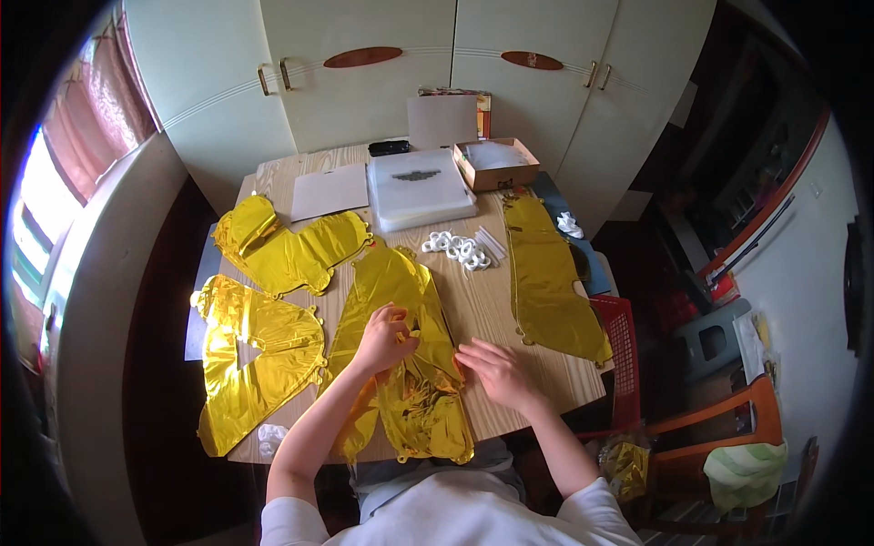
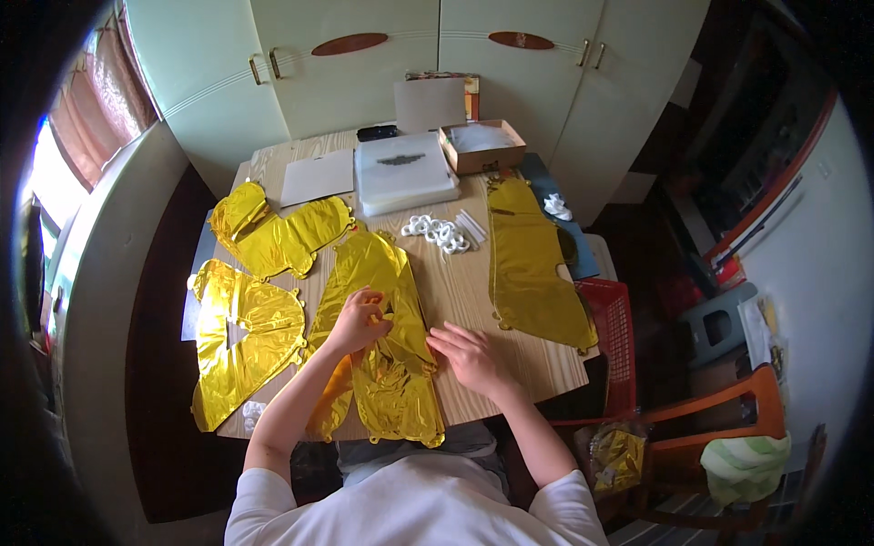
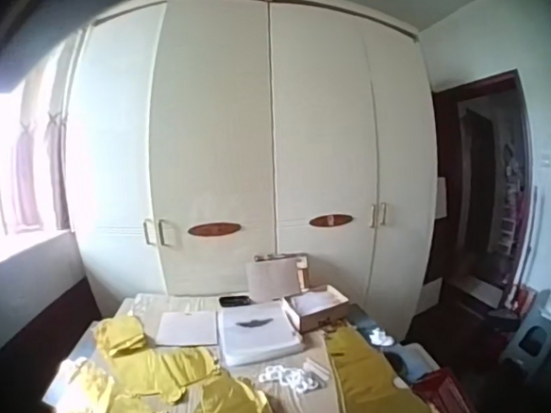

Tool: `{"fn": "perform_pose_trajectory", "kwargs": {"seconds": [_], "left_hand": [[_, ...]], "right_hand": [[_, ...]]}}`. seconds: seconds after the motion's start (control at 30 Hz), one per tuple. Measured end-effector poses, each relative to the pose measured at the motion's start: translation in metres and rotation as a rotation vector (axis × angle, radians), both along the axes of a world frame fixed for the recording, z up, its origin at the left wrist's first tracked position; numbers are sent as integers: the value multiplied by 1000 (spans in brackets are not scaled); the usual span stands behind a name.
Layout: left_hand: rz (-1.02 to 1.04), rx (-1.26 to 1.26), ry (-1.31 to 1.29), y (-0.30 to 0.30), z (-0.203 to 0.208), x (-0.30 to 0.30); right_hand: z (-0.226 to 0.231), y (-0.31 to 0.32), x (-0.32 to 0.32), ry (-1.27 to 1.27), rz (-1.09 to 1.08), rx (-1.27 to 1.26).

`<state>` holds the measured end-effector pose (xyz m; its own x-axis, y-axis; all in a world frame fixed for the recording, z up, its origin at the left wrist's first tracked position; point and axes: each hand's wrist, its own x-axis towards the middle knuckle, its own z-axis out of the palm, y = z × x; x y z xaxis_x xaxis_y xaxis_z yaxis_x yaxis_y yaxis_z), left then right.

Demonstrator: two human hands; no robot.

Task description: Folding reflective yellow foil items and placing them into cardboard packaging sleeves.

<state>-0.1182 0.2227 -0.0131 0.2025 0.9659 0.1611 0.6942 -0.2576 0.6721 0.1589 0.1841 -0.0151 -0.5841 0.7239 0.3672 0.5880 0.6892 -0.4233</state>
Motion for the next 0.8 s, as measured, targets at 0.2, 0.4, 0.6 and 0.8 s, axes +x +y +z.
{"fn": "perform_pose_trajectory", "kwargs": {"seconds": [0.2,0.4,0.6,0.8], "left_hand": [[-3,23,54,-1,1,-4],[-14,-19,72,1,-4,-8],[-28,-22,95,0,-1,-7],[-28,-23,107,0,-4,-9]], "right_hand": [[-3,-1,-2,-105,96,7],[-8,-6,-2,-92,92,-3],[-8,-12,1,-68,88,36],[-10,-14,2,-71,98,74]]}}
